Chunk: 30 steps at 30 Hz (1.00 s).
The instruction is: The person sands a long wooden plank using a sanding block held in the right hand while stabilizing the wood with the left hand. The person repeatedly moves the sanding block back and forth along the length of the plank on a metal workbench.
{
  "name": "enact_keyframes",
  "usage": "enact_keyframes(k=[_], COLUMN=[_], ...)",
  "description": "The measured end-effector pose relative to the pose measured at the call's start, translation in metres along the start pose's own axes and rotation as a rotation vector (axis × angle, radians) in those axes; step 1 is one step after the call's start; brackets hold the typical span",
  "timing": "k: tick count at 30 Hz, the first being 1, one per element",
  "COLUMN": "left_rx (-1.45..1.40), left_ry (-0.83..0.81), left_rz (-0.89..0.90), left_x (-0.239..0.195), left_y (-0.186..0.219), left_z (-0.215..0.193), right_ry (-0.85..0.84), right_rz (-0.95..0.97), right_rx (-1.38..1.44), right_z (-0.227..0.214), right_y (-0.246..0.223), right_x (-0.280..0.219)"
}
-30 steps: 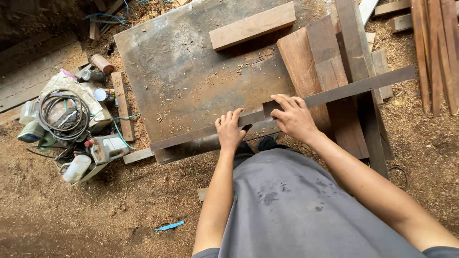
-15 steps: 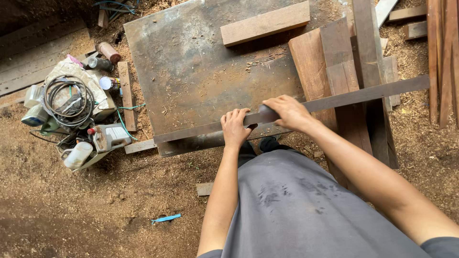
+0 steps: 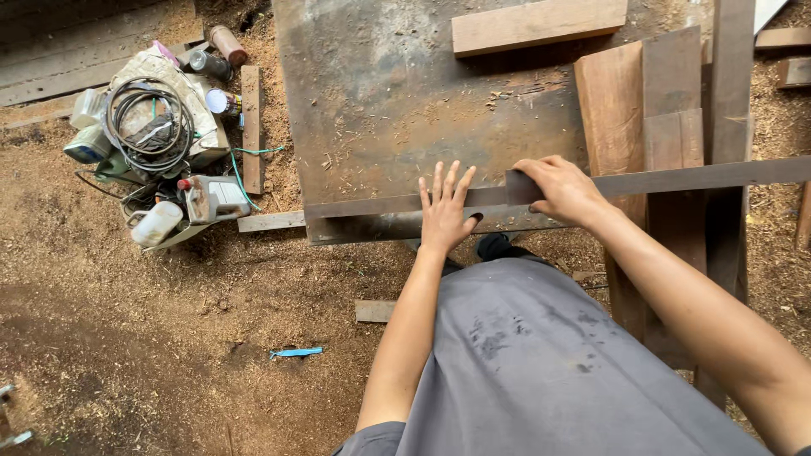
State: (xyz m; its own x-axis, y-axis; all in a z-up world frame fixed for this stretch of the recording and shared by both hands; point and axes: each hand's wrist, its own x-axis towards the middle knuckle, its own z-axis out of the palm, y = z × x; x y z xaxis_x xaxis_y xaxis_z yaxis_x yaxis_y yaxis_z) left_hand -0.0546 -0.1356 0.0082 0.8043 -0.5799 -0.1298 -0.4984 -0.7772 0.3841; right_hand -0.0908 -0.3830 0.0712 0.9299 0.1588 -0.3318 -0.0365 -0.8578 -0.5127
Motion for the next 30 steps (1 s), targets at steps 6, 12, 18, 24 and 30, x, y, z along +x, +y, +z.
enact_keyframes(k=[6, 12, 18, 24, 30], left_rx=[-0.034, -0.072, -0.181, -0.162, -0.138], left_ry=[-0.007, -0.143, -0.205, -0.21, -0.213], left_rz=[0.058, 0.037, -0.065, 0.01, -0.02], left_x=[-0.02, -0.038, -0.055, -0.063, -0.069], left_y=[-0.041, -0.09, -0.14, -0.168, -0.176], left_z=[-0.018, -0.03, -0.051, -0.042, -0.044], right_ry=[-0.049, 0.013, -0.055, -0.065, -0.004], right_rz=[0.099, 0.017, 0.117, 0.025, 0.062], right_rx=[-0.043, -0.025, -0.168, -0.155, -0.183], right_z=[0.034, 0.048, 0.059, 0.105, 0.083], right_y=[-0.057, -0.074, -0.088, -0.137, -0.113], right_x=[0.03, 0.039, 0.052, 0.1, 0.071])
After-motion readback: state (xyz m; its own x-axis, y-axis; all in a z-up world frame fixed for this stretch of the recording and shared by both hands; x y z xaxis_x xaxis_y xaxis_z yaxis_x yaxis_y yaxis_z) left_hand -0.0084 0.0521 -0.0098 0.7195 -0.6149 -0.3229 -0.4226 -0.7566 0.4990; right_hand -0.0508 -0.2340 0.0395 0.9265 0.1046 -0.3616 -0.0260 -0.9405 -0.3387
